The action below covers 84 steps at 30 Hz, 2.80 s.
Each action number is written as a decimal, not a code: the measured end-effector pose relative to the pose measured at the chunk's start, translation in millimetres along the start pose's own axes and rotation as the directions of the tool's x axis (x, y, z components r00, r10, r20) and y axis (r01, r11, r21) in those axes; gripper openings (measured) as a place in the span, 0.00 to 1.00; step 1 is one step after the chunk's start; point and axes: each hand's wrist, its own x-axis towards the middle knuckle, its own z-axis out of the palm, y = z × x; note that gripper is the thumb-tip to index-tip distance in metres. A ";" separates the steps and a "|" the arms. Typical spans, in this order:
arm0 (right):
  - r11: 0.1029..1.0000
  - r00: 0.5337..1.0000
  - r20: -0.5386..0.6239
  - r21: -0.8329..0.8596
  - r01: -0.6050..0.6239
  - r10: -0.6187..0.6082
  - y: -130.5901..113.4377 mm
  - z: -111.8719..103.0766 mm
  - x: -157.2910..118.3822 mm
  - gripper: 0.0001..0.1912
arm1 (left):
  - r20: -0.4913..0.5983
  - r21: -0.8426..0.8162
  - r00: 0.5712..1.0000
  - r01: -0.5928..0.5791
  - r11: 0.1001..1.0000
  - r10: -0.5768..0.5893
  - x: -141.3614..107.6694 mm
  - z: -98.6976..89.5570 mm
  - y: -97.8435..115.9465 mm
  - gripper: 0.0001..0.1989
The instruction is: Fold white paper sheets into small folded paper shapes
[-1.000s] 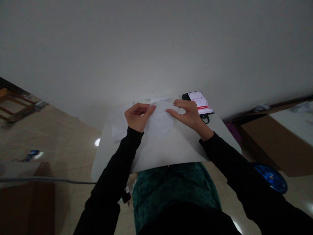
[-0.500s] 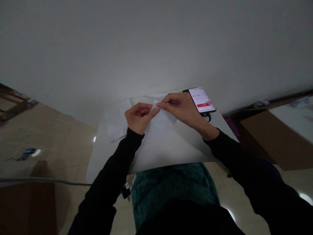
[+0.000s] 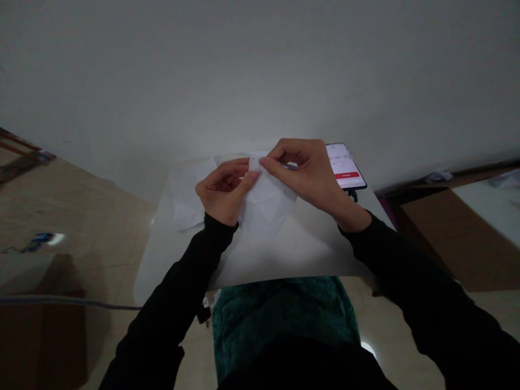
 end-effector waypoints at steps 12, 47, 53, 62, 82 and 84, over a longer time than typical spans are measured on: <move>0.995 0.998 0.040 -0.083 0.053 -0.050 -9.0 -10.9 3.0 0.12 | 0.003 0.044 1.000 -0.012 0.999 0.012 11.0 -8.4 5.7 0.14; 0.955 0.993 0.064 -0.276 0.113 -0.099 -17.0 -10.4 1.9 0.09 | 0.020 0.053 0.998 -0.059 0.997 0.058 -2.2 -0.6 7.0 0.08; 0.962 0.988 0.145 -0.273 -0.007 0.049 -19.9 -17.8 3.4 0.04 | 0.063 0.077 0.997 -0.059 0.995 0.054 -2.9 -0.8 3.9 0.11; 0.967 0.988 -0.136 -0.252 0.037 -0.073 -10.2 -33.8 9.7 0.11 | 0.173 0.047 0.979 -0.113 0.992 0.103 2.9 -14.3 14.8 0.22; 0.983 0.901 -0.403 -0.151 0.107 -0.160 -28.9 -32.4 4.7 0.07 | -0.011 0.108 0.966 -0.256 0.961 0.259 -8.2 -23.7 34.6 0.10; 0.976 0.887 -0.419 -0.174 0.132 -0.195 -27.4 -28.6 4.8 0.07 | -0.089 0.119 0.971 -0.210 0.970 0.221 -9.2 -22.5 37.2 0.10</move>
